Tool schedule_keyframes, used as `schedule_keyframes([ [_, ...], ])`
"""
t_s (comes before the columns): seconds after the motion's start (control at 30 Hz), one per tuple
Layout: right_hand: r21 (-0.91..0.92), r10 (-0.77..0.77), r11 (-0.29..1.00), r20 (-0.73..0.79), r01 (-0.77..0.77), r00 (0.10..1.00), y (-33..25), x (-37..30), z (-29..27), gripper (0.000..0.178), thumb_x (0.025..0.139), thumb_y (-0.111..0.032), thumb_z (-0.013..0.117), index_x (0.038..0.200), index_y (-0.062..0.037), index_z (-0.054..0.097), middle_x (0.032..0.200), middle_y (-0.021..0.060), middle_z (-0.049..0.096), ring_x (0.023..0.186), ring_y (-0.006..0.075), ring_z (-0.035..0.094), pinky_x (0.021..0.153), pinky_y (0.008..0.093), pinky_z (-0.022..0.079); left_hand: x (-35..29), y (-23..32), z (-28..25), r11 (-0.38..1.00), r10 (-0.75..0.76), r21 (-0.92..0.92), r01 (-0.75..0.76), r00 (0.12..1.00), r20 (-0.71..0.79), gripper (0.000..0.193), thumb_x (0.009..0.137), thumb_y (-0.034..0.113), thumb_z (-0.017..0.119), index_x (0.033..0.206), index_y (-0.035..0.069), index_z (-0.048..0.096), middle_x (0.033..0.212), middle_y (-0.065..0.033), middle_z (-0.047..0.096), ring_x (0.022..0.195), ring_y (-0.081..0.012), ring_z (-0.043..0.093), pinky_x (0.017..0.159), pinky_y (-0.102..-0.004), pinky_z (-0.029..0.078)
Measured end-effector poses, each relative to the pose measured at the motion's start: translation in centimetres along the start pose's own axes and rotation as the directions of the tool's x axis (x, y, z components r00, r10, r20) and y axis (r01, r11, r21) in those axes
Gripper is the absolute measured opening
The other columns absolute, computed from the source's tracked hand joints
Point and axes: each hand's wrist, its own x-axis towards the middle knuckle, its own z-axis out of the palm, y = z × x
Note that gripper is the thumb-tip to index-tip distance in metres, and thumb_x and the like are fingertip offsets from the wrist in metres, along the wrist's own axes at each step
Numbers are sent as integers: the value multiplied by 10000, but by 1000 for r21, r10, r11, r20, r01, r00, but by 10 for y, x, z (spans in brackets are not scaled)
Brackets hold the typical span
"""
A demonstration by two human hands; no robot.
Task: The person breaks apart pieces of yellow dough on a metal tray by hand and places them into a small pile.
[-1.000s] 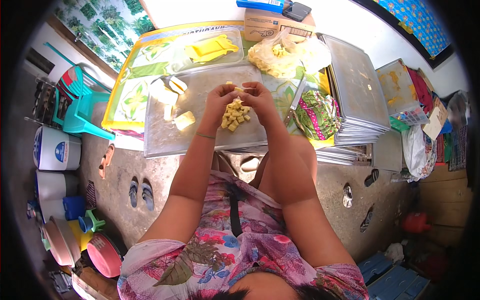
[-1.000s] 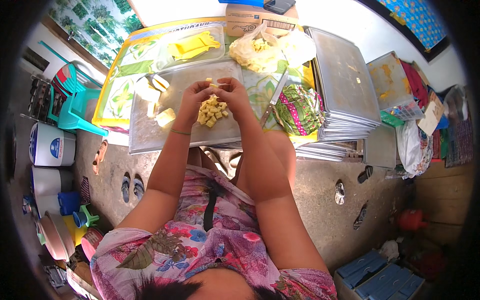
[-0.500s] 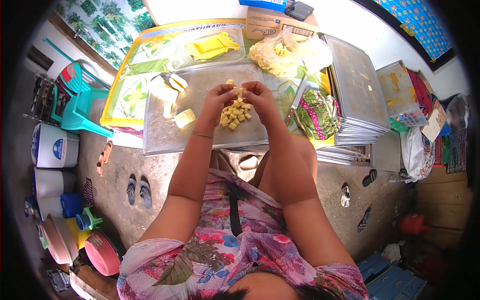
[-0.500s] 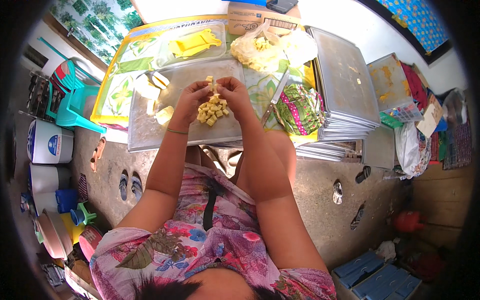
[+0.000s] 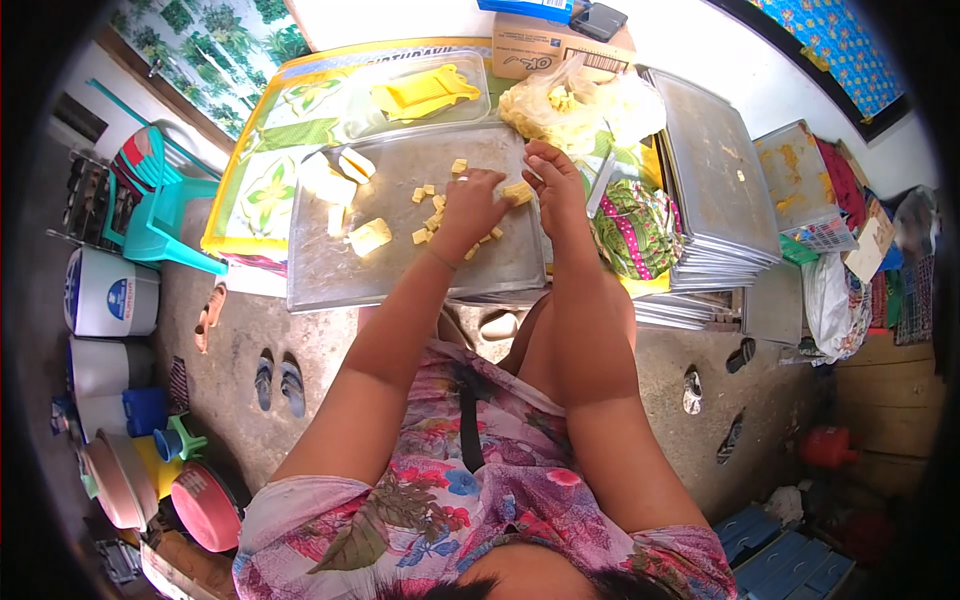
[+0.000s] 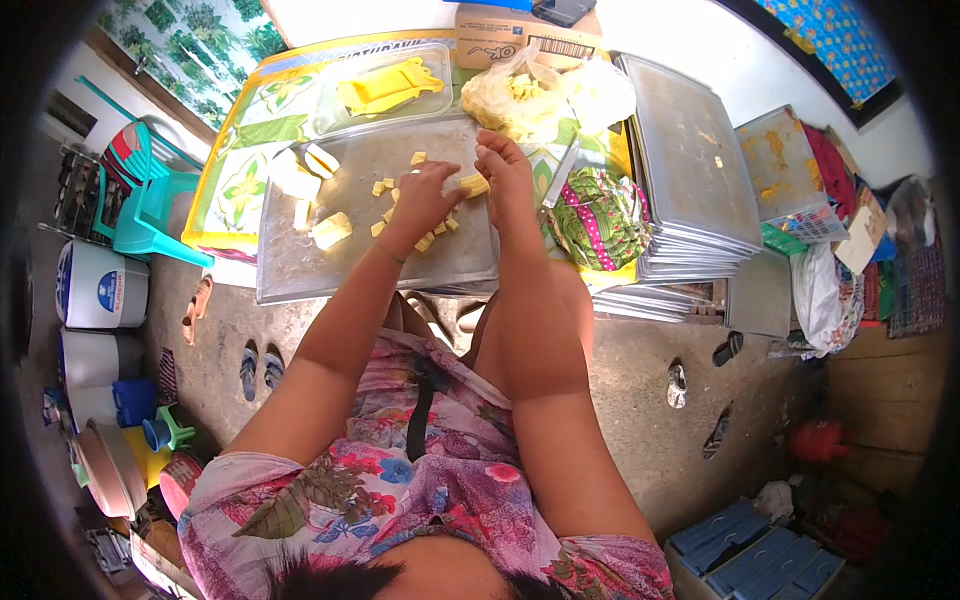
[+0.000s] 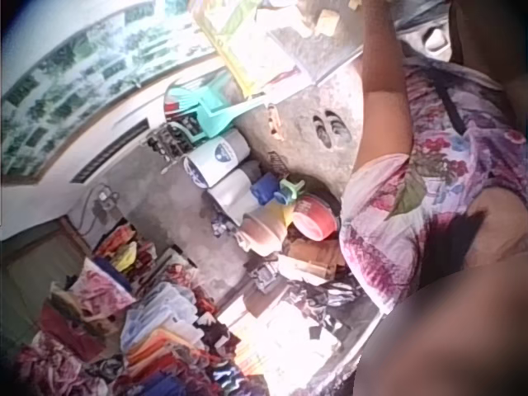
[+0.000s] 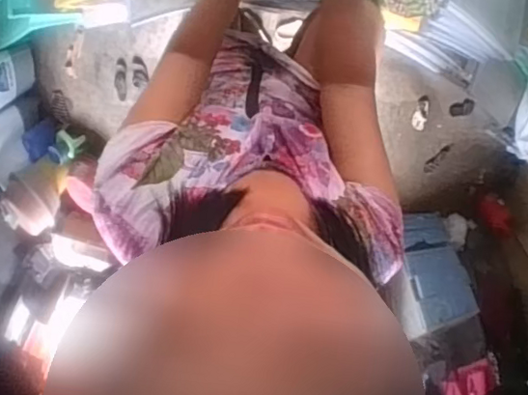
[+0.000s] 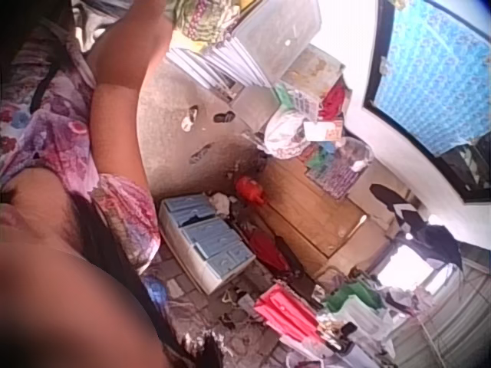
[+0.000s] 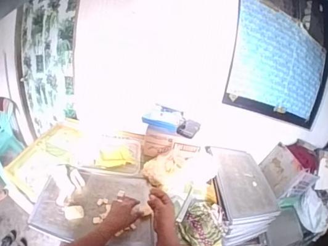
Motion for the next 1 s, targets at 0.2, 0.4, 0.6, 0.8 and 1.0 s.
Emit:
schedule_keyframes([
  [0.2, 4, 29, 1000, -15, -29, 999, -2, -1, 0, 187, 801, -82, 584, 987, -72, 589, 961, 5, 576, 884, 109, 537, 773, 273, 439, 7, 6, 25, 912, 19, 399, -97, 981, 194, 427, 711, 303, 669, 1057, 72, 573, 1080, -123, 575, 1109, -299, 480, 974, -429, 261],
  [0.4, -394, 20, 918, -72, -47, 997, -13, 4, -11, 340, 771, -169, 655, 1075, -39, 572, 932, 18, 585, 834, 103, 537, 690, 248, 458, -5, 18, -5, 1000, -13, -19, 11, 994, -111, 373, 697, 188, 677, 1028, 48, 575, 1008, -142, 591, 953, -312, 560, 859, -388, 390],
  [0.6, -266, 254, 953, 428, -148, 867, -20, -12, 1, 552, 751, -203, 690, 1212, 1, 466, 933, 75, 591, 806, 142, 573, 712, 274, 492, -26, 29, -37, 961, 1, -271, -63, 975, -223, 399, 663, 12, 680, 1040, 9, 550, 1018, -135, 534, 883, -260, 575, 721, -306, 493],
  [0.8, -140, 224, 974, 508, -177, 832, -19, -21, 12, 505, 718, -60, 704, 1170, -7, 484, 908, 79, 591, 773, 137, 589, 703, 257, 488, -42, 33, -57, 766, -153, -633, 109, 988, -15, 393, 768, 55, 653, 1118, -1, 483, 1024, -93, 557, 884, -155, 577, 744, -261, 499],
  [1.0, -63, 182, 983, 515, -175, 837, -11, -28, 24, 480, 719, -22, 691, 1156, -7, 492, 897, 74, 591, 792, 135, 590, 718, 255, 489, -50, 16, -61, 465, -248, -866, 185, 966, 73, 324, 833, 108, 593, 1119, 13, 478, 988, -71, 576, 831, -131, 579, 721, -238, 487],
])
